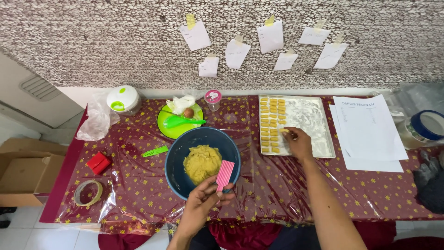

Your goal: Shaping small pieces of dough into rectangles using a plastic tool and placing them on a tray.

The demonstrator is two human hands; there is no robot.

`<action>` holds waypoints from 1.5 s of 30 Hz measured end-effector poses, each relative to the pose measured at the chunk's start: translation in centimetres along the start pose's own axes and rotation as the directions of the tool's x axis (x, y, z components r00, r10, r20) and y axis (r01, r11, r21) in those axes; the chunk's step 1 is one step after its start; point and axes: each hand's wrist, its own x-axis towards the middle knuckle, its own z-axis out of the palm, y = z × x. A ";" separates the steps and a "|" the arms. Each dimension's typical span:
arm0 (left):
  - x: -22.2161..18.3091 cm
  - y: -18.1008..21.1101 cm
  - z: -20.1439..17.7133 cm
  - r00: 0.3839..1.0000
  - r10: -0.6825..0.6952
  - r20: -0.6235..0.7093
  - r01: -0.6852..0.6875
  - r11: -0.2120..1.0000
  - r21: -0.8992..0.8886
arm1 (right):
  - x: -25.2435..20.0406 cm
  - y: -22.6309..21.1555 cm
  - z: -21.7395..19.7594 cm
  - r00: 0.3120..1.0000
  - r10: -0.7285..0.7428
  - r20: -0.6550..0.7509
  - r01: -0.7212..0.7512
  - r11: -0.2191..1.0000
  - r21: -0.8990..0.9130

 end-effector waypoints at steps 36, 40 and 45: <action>0.7 0.5 -0.6 0.975 0.169 -0.141 -0.175 0.984 -0.032 | 4.8 5.9 2.7 0.850 -0.423 -0.315 0.264 0.858 -0.440; 0.7 0.5 -1.8 0.936 0.222 -0.272 -0.229 0.973 0.006 | -4.1 -5.1 5.4 0.908 -0.344 -0.241 0.330 0.939 -0.096; 1.3 0.5 -2.5 0.889 0.179 -0.421 -0.187 0.982 0.022 | -12.1 -14.1 10.2 0.750 -0.320 0.578 0.423 0.905 -0.048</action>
